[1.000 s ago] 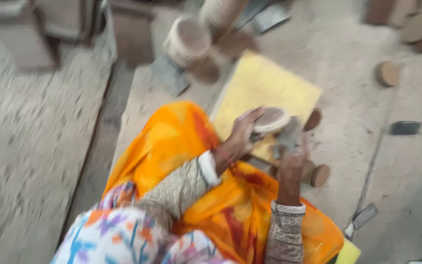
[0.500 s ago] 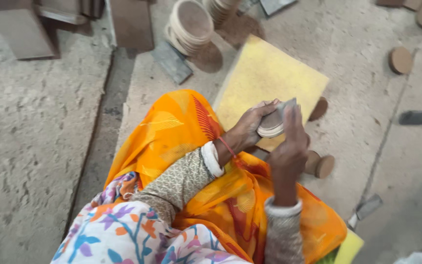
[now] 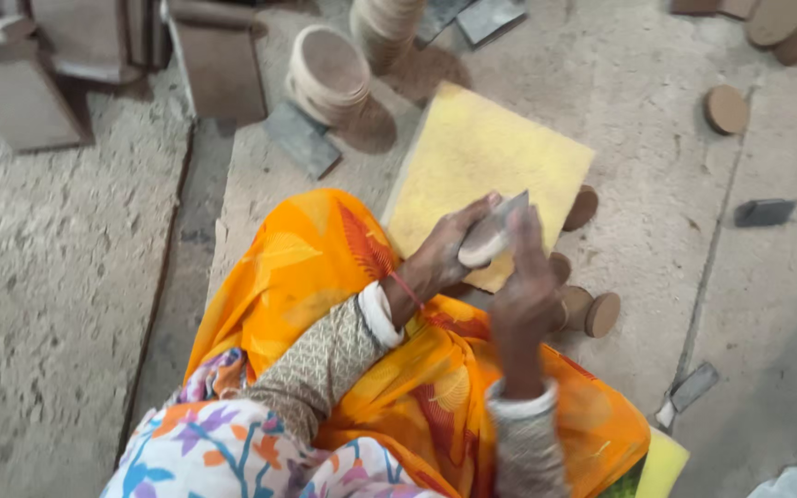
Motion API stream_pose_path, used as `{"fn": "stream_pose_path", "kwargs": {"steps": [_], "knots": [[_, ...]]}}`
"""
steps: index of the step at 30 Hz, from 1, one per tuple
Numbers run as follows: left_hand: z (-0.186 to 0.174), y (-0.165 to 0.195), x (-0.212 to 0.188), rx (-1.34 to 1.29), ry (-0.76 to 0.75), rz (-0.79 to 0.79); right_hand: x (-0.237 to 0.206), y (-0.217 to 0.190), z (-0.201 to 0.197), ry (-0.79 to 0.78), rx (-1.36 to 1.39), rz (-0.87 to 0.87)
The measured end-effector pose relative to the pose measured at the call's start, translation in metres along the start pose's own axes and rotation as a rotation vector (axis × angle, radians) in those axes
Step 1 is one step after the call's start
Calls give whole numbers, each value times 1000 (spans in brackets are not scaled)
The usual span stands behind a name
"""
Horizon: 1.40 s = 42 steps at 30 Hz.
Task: The person sits on the floor and uses a sanding block to smooth the edges and surfaces of small, round wooden pieces. They hold each piece in one hand and rub it against the block with the other, repeating the process for multiple items.
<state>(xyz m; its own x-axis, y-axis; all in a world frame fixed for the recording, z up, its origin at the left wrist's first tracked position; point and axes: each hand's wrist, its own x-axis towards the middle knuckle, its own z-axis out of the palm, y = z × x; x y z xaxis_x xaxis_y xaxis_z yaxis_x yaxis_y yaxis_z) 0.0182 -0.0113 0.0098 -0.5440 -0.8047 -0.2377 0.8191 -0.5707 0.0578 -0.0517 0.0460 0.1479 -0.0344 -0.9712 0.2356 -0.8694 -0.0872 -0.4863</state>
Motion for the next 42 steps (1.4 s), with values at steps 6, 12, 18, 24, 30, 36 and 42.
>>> {"fn": "stream_pose_path", "kwargs": {"steps": [6,12,18,24,30,36,42], "knots": [[2,-6,3,102,171,-32,-40,7,16,136,-125,-89],[1,-8,-6,213,26,13,-1,111,22,-356,567,461],[-10,9,-5,517,142,269,-103,159,49,-305,1635,657],[7,82,-34,566,297,410,-129,198,47,-164,1734,873],[8,106,-66,311,147,187,-108,155,32,-93,1604,793],[-18,39,-63,83,-106,58,-95,111,-9,109,1321,540],[-23,10,-64,358,36,68,-93,77,-3,249,1004,402]]}}
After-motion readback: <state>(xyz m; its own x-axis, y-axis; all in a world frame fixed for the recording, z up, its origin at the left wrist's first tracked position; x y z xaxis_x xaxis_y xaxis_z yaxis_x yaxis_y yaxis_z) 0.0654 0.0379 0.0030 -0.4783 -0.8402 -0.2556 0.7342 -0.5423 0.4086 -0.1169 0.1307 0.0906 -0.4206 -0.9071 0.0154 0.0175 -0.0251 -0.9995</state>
